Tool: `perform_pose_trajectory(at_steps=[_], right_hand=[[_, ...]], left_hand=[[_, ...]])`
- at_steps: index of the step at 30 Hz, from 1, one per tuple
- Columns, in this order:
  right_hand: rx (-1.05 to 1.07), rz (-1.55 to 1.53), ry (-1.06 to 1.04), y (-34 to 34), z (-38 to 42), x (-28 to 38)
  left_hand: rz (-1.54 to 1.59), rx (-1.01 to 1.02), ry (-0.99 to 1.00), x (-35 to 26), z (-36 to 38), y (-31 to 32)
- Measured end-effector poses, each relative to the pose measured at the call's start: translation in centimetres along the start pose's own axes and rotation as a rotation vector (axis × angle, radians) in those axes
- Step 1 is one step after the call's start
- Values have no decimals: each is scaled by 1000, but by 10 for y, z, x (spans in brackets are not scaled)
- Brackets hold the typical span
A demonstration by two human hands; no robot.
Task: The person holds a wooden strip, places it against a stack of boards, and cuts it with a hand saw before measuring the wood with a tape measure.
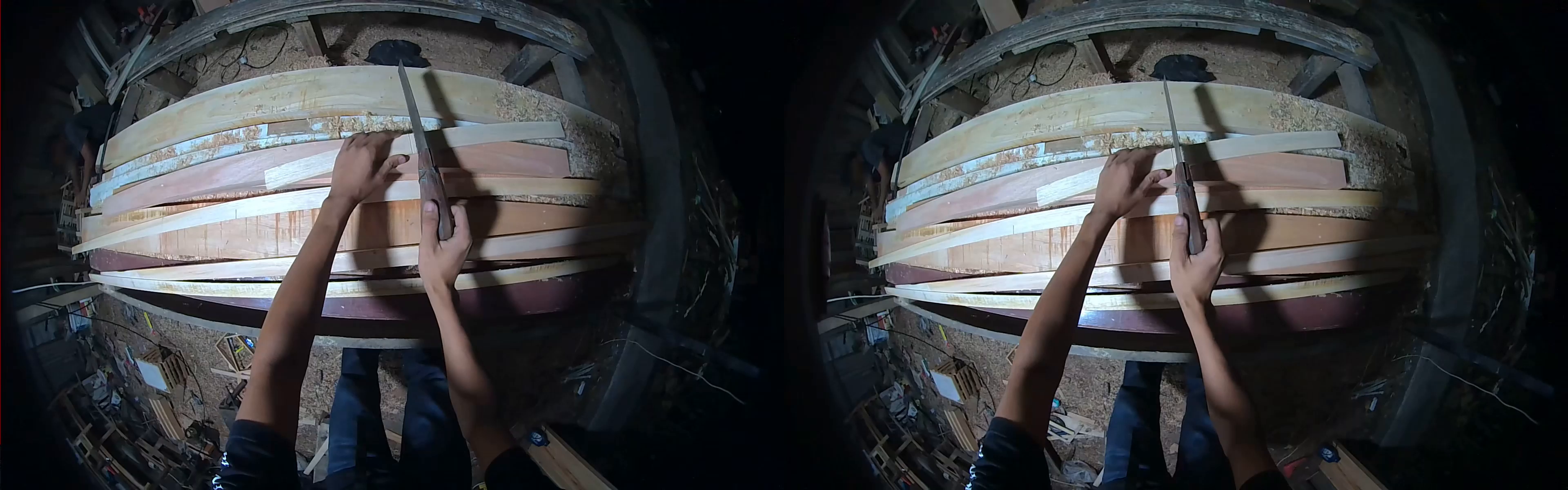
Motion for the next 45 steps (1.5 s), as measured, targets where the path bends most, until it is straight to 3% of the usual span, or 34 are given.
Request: perform_pose_trajectory(at_steps=[10,15,19,22,24,28,32,36,41,45], right_hand=[[15,35,-18,7,-2,-1],[179,127,105,9,2,-6],[68,121,-50,-23,36,2],[65,51,-47,-58,58,11],[219,72,158,-65,64,16],[97,7,83,-72,84,11],[51,-79,128,-52,64,5],[54,47,68,-23,34,-2],[153,88,147,-20,37,-12],[140,68,95,-27,52,-12]], left_hand=[[-65,-66,12,-3,-1,-1],[-74,-82,-18,0,-2,6],[-68,-27,-128,4,-6,7],[-35,-14,-129,2,-4,6],[-5,0,-134,1,-5,3],[22,41,-162,0,-5,3],[6,-4,-129,-1,-3,4],[-12,-45,-71,-1,-3,1],[-36,-27,-130,4,-2,5],[-31,-11,-140,7,-3,6]])
Point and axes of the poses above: each hand's wrist, its own z-axis away from the middle knuckle, its own y-axis out of the palm, x = y × z, the point moved 5 cm from there along -z, towards the middle knuckle, and after that the axes turned 3 degrees about z, right-handed, at the moved point
